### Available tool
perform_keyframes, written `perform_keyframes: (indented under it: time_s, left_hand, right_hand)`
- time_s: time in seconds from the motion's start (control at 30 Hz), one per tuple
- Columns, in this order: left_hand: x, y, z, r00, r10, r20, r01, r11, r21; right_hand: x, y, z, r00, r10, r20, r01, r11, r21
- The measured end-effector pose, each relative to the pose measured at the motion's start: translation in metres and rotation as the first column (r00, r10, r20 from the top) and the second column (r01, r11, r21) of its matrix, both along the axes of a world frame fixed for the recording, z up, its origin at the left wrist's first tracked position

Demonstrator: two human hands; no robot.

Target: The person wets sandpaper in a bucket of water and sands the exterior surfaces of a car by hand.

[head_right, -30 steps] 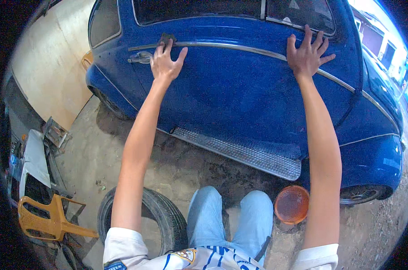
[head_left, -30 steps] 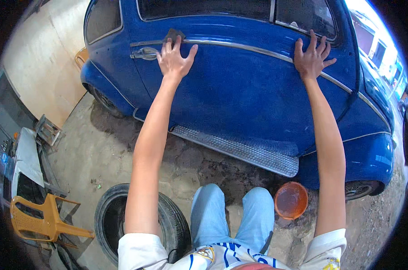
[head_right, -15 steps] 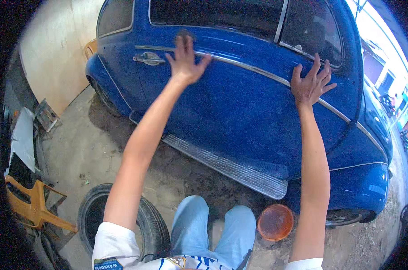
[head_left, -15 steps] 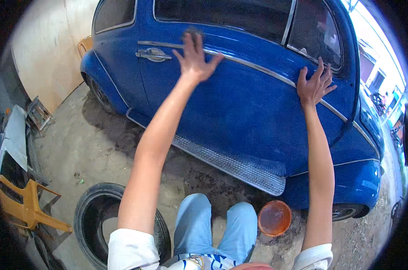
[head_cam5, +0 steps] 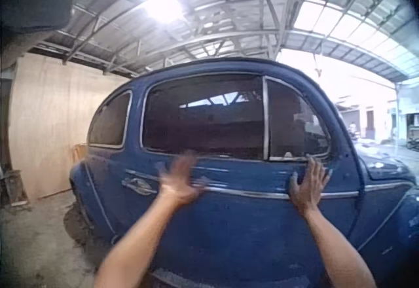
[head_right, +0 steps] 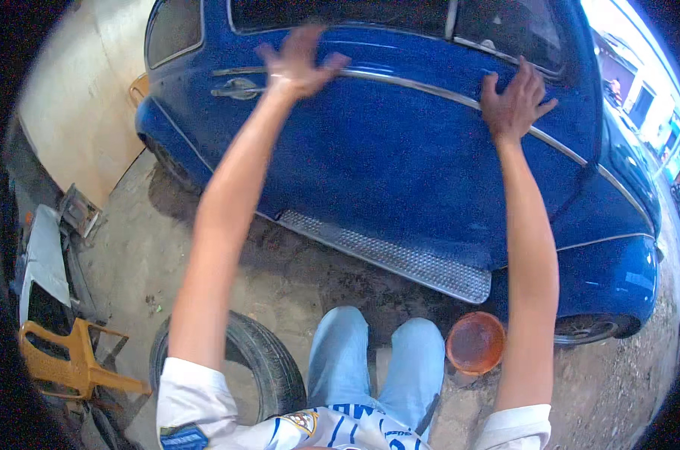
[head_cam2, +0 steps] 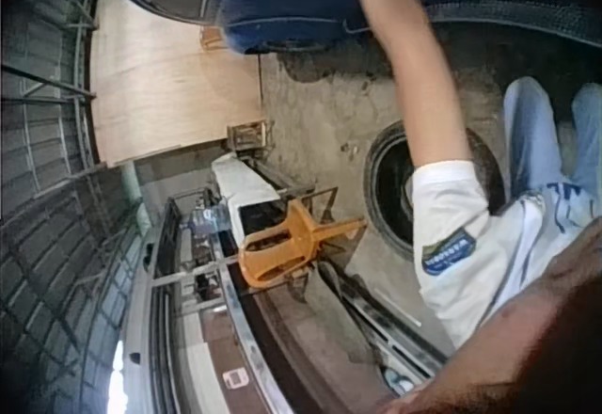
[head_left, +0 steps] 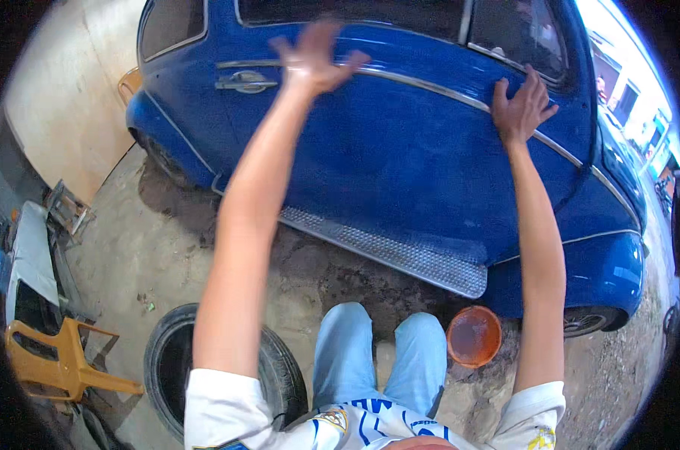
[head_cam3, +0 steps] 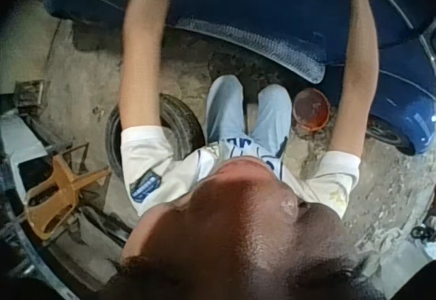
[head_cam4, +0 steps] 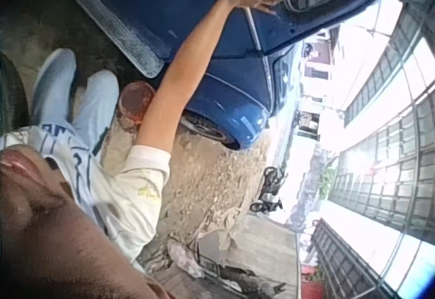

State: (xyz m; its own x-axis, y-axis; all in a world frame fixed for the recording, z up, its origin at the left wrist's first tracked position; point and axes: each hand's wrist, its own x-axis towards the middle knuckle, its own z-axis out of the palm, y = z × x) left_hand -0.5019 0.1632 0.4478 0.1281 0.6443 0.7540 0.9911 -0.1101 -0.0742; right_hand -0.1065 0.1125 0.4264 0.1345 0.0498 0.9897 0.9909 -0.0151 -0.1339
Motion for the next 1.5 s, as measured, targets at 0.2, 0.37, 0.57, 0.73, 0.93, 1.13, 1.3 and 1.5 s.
perform_keyframes:
  time_s: [0.2,0.37,0.57,0.73,0.93,1.13,1.3,1.5]
  left_hand:
    - [-0.019,0.023,0.024,0.954,-0.056,0.295,0.097,0.987,-0.128]
    - [0.116,-0.036,-0.027,0.94,-0.342,0.011,0.341,0.938,0.059]
    - [0.086,-0.034,-0.036,0.982,-0.181,-0.056,0.183,0.983,0.022]
    - [-0.042,0.003,-0.023,0.876,0.114,0.468,-0.028,0.982,-0.186]
    - [-0.018,-0.013,-0.033,0.886,-0.066,0.458,0.115,0.99,-0.079]
    - [0.055,-0.047,-0.059,0.985,-0.15,0.082,0.144,0.987,0.071]
    - [0.03,-0.042,-0.051,0.981,-0.122,0.15,0.097,0.982,0.159]
    - [0.05,-0.029,-0.025,0.943,-0.011,0.334,-0.003,0.999,0.043]
  right_hand:
    - [-0.003,-0.002,0.001,0.999,-0.018,-0.029,0.018,1.0,0.023]
    - [-0.005,-0.006,0.001,1.0,0.011,-0.015,-0.01,0.999,0.032]
    - [-0.005,-0.009,0.003,0.998,0.038,-0.055,-0.038,0.999,0.005]
    - [-0.007,-0.011,0.004,0.995,0.076,-0.063,-0.075,0.997,0.03]
    - [-0.007,-0.007,0.004,0.99,0.095,-0.103,-0.095,0.995,0.012]
    - [-0.006,-0.007,0.001,0.993,0.081,-0.084,-0.079,0.996,0.029]
    - [-0.009,-0.011,0.005,0.991,0.109,-0.076,-0.106,0.994,0.033]
    - [-0.006,-0.01,0.006,0.985,0.131,-0.115,-0.129,0.991,0.024]
